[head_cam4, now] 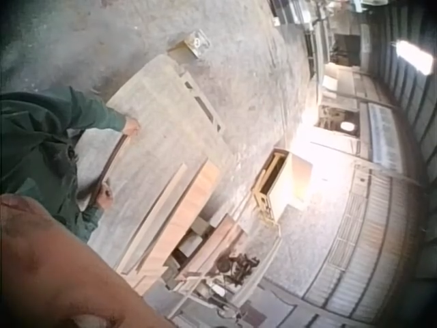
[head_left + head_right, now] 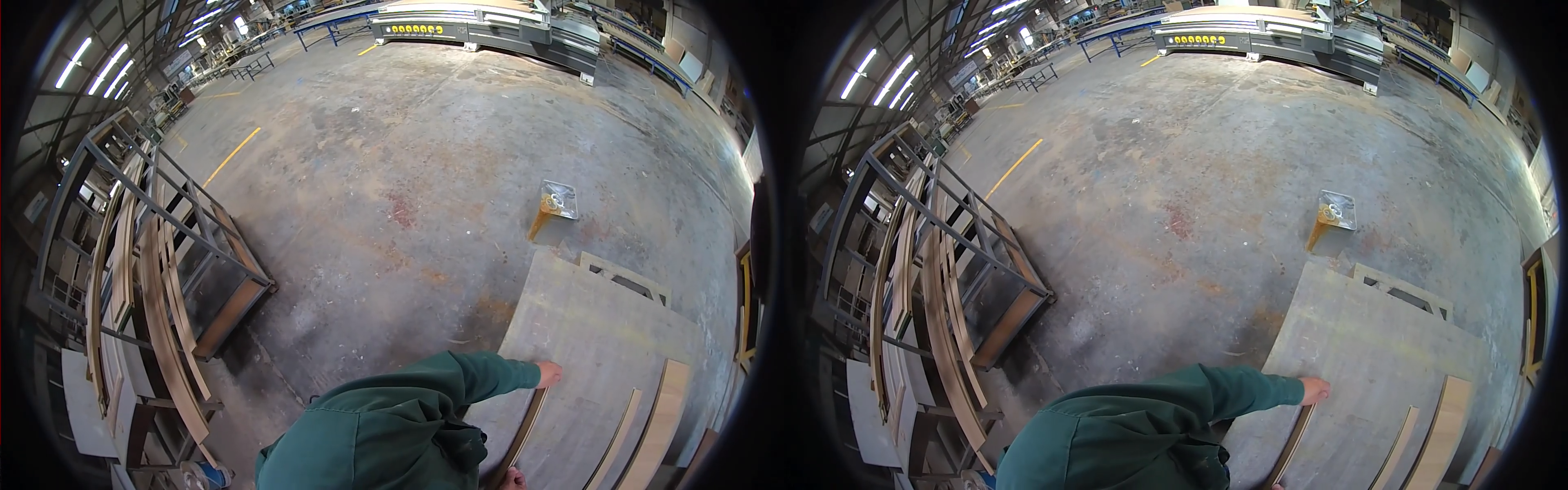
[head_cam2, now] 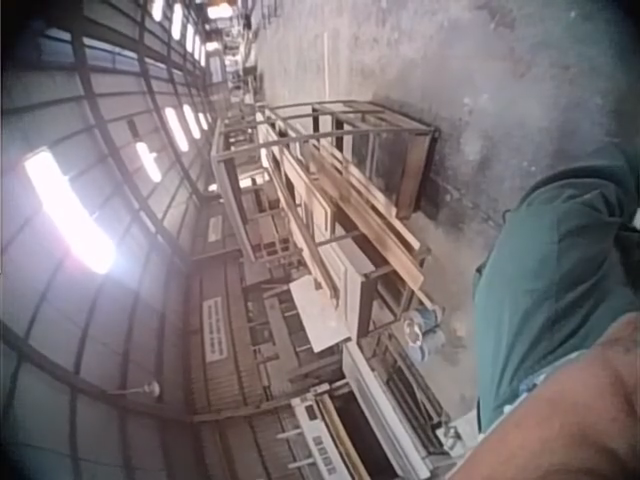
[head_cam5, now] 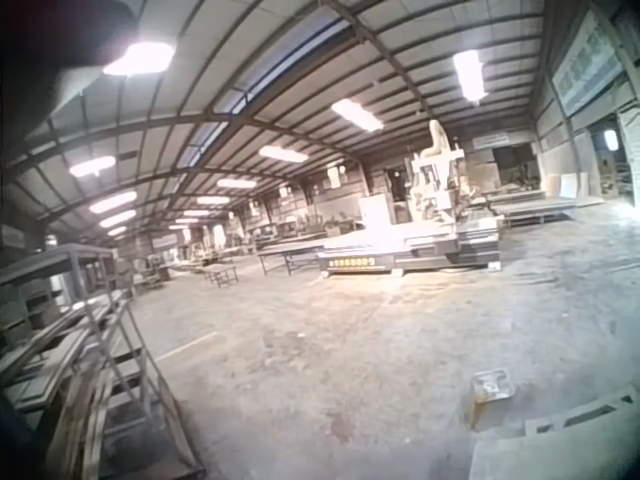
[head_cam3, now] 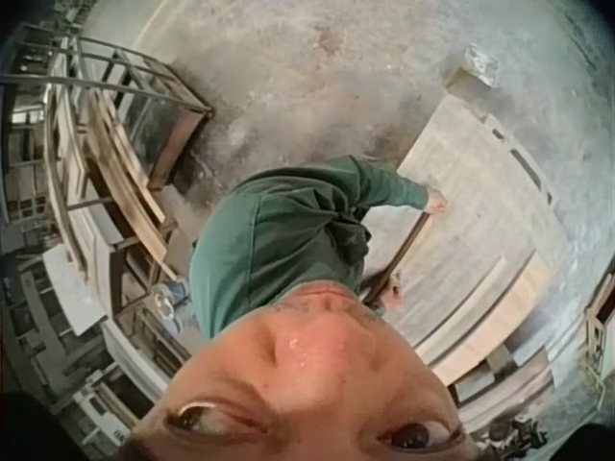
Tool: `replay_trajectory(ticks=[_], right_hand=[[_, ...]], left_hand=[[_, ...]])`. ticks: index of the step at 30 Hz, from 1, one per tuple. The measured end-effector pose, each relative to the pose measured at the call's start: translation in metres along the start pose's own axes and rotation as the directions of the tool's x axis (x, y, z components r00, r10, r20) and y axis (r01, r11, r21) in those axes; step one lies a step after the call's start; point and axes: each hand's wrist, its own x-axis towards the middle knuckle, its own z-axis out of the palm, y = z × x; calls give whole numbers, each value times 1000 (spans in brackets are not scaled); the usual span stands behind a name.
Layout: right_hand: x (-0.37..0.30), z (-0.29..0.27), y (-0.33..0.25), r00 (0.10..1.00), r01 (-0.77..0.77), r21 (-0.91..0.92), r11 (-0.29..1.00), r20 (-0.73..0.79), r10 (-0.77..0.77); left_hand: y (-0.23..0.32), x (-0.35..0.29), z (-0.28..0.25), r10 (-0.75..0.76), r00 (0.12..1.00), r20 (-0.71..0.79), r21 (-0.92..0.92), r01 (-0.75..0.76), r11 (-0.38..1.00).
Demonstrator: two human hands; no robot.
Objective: Applying and securing a decorative trim strip to a curved wooden furniture panel using a mallet and measuring tape.
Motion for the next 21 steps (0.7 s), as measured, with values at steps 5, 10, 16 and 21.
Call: replay_trajectory(ticks=[5, 10, 16, 21], right_hand=[[3, -15, 12, 989, -130, 62, 990, -58, 134], [-19, 2, -39, 992, -103, -140, 985, -85, 92], [-12, -7, -14, 995, -73, -224, 972, -81, 56], [-6, -30, 13, 985, -158, 118, 980, 90, 148]], left_hand=[[70, -27, 19, 510, 858, -65, 274, -476, 835], [59, -59, 61, 532, 746, 400, 307, -656, 689], [43, -64, 77, 436, 752, 495, 309, -621, 720], [36, -61, 84, 443, 753, 487, 309, -623, 719]])
